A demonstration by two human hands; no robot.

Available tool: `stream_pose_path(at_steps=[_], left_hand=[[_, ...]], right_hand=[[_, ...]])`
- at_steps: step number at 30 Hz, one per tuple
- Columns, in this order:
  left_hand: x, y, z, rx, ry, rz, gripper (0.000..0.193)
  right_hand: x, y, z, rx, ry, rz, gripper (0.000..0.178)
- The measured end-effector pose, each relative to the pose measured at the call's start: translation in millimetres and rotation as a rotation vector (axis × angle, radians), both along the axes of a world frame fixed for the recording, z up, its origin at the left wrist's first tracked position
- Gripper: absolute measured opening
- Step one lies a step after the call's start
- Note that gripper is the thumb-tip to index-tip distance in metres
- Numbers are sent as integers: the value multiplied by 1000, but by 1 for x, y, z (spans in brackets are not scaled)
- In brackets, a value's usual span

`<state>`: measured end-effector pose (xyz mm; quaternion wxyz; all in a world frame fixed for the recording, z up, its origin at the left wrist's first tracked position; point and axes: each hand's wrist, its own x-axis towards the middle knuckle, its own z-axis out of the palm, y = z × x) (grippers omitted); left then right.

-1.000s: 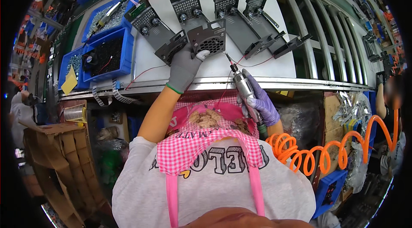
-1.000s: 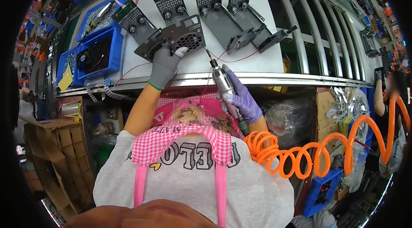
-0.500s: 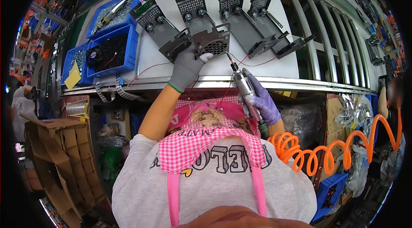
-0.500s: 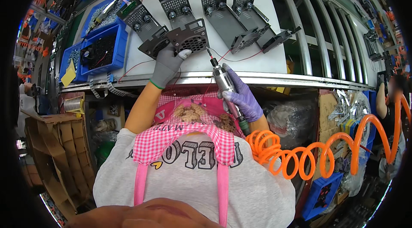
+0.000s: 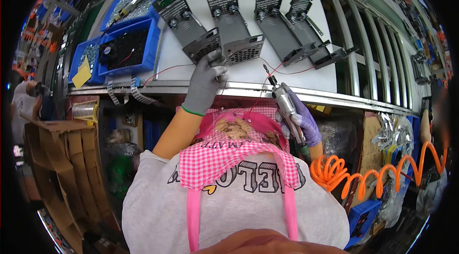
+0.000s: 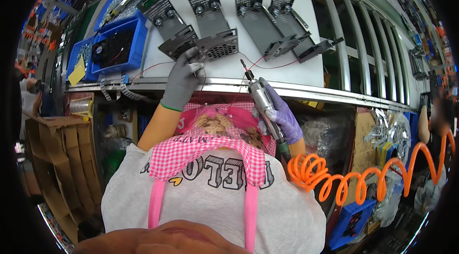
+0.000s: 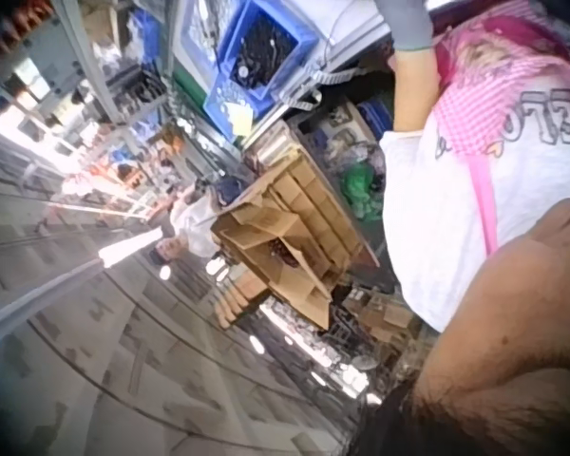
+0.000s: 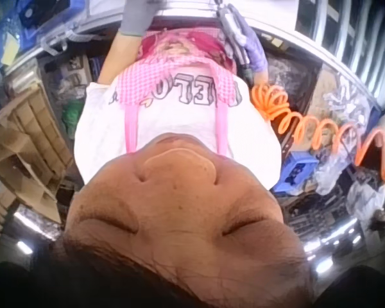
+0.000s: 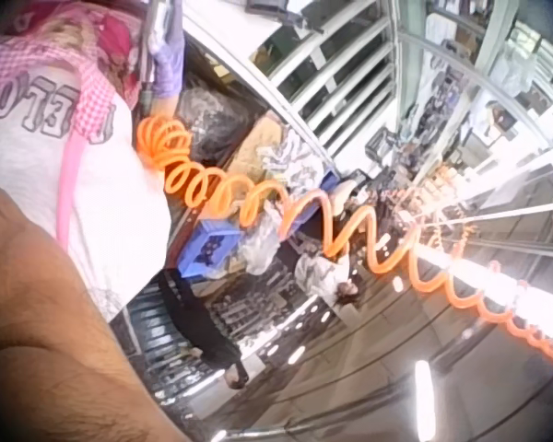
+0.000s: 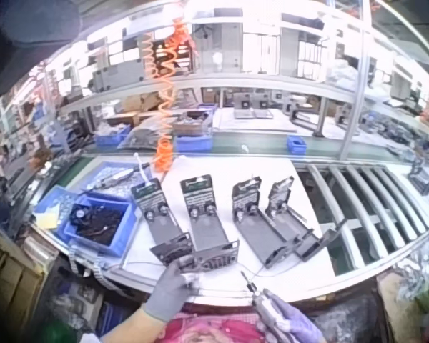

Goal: Assembling and labeling electronic components for power supply units at a workstation.

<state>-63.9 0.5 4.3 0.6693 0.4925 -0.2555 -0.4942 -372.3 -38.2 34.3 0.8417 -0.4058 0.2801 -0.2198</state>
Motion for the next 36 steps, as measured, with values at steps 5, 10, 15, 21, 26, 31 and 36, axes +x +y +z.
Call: stream_pose_path(at_steps=[5,10,15,21,26,31,36], left_hand=[[18,21,-19,-224,720,-148,39],[8,28,-3,-40,676,42,23],[26,28,-34,-130,587,-127,22],[2,24,4,25,436,-36,26],[3,26,9,1,432,-89,28],[0,26,9,38,190,-95,33],[-1,27,5,49,78,-164,43]], right_hand=[[10,5,-3,9,14,74,110],[26,4,5,25,23,195,114],[43,11,23,55,-25,205,116],[46,13,19,47,-56,199,115],[45,13,19,94,-50,222,114],[47,13,13,94,-58,235,113],[48,12,14,112,-72,262,112]])
